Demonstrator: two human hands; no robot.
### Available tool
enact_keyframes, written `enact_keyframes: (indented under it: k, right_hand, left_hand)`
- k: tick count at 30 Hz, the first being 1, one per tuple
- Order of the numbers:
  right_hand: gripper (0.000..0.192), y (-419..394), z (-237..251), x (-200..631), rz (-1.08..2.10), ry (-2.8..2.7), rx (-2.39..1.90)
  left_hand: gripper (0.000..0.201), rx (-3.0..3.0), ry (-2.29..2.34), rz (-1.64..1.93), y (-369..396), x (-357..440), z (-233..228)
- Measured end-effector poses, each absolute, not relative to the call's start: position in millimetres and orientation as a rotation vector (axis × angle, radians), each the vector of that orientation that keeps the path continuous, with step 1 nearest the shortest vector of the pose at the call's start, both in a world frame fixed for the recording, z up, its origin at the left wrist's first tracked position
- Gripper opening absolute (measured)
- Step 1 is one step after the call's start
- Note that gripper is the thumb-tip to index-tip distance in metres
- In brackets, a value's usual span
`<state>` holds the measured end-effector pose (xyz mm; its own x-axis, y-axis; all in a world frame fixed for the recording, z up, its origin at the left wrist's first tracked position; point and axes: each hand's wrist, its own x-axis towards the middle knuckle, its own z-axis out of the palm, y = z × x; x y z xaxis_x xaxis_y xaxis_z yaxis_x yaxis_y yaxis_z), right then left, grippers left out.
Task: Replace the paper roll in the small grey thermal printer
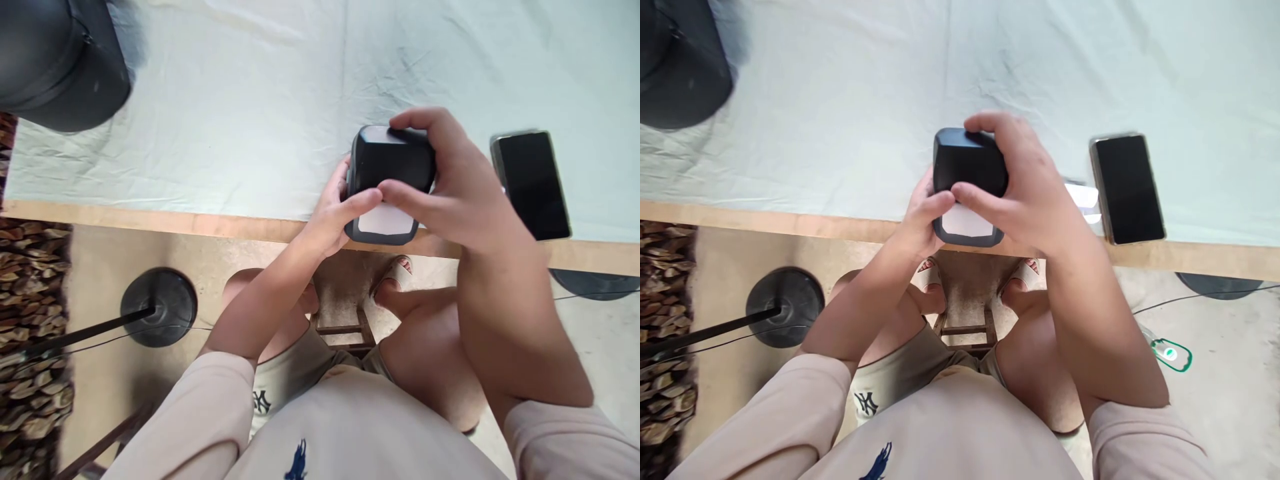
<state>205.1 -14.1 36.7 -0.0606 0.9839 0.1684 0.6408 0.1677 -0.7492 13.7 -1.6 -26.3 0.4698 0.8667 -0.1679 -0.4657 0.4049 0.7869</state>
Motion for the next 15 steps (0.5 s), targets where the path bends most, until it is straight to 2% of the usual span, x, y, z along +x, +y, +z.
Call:
enact_keyframes:
  k: [8, 12, 15]
  right_hand:
    - [0.059, -12.1, 41.8, 203.4, 0.754, -1.794, -1.473]
    - [0.052, -16.3, 47.8, 218.9, 0.645, -1.763, -1.431]
    - [0.045, -18.8, 50.5, 228.6, 0.695, -1.772, -1.441]
  left_hand:
    - [0.047, 0.548, 0.596, 0.973, -1.7, 23.9, -16.6]
    - [0.054, 0.363, 0.758, 0.969, 3.8, 28.8, -11.1]
    - [0.056, 0.285, 0.791, 0.961, 4.7, 30.6, -4.5]
